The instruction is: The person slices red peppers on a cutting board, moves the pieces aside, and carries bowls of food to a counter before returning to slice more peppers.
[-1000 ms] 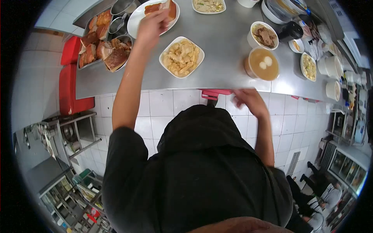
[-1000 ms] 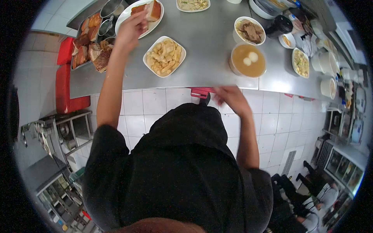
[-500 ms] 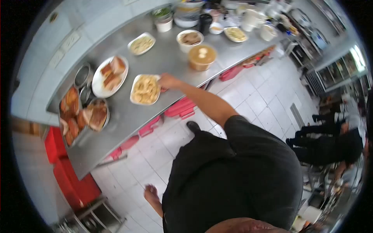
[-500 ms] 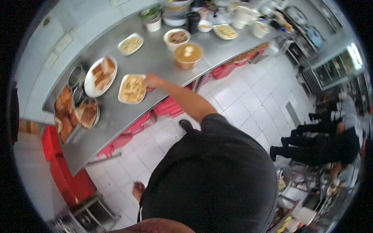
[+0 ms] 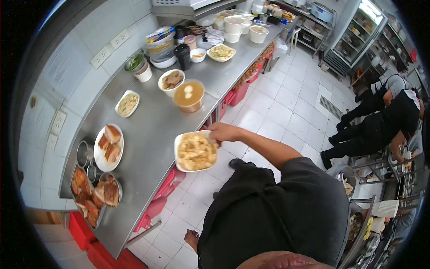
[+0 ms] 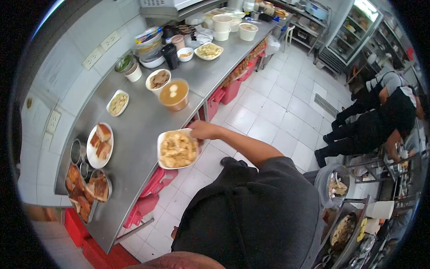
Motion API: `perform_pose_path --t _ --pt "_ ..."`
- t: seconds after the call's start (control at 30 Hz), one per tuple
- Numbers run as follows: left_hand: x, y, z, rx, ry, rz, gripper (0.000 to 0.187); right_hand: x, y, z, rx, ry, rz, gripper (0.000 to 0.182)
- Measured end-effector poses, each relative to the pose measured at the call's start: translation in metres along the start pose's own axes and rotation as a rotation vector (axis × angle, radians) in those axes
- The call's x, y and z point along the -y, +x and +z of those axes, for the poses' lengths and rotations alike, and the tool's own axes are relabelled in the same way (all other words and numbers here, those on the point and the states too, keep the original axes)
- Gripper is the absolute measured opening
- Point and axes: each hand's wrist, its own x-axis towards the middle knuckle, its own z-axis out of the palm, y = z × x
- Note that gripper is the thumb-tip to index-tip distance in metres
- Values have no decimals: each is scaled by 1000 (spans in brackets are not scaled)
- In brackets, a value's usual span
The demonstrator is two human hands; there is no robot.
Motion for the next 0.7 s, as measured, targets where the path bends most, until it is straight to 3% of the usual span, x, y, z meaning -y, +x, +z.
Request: perform_pose_path --t 0.1,0.2,0.23,0.33,0.47,0.5,0.6,0.63,0.7 --pt "-4 19 30 -82 -319 -218 40 -22 -44 -84 -145 44 116 23" --pt "-20 23 64 -164 -148 -120 42 -32 -72 -166 -397 89 163 25" --pt "-32 19 78 -199 -244 -181 43 -43 -72 -198 -464 91 189 25" --pt "-33 37 108 -32 -302 -319 39 -61 -60 -288 -638 75 173 24" --pt "-54 17 170 -147 -246 -250 25 -86 -8 -397 -837 125 131 25" --pt "-55 7 178 -116 -230 -54 20 -90 10 -420 -875 185 104 25" --pt "-65 -11 193 -217 -53 -170 17 -114 79 -477 -1060 242 0 24" --pt "-68 -17 197 -243 -1 -206 16 -135 106 -499 -1094 124 40 23" --pt "-65 -34 200 -297 61 -257 14 -132 139 -512 -1155 229 109 21"
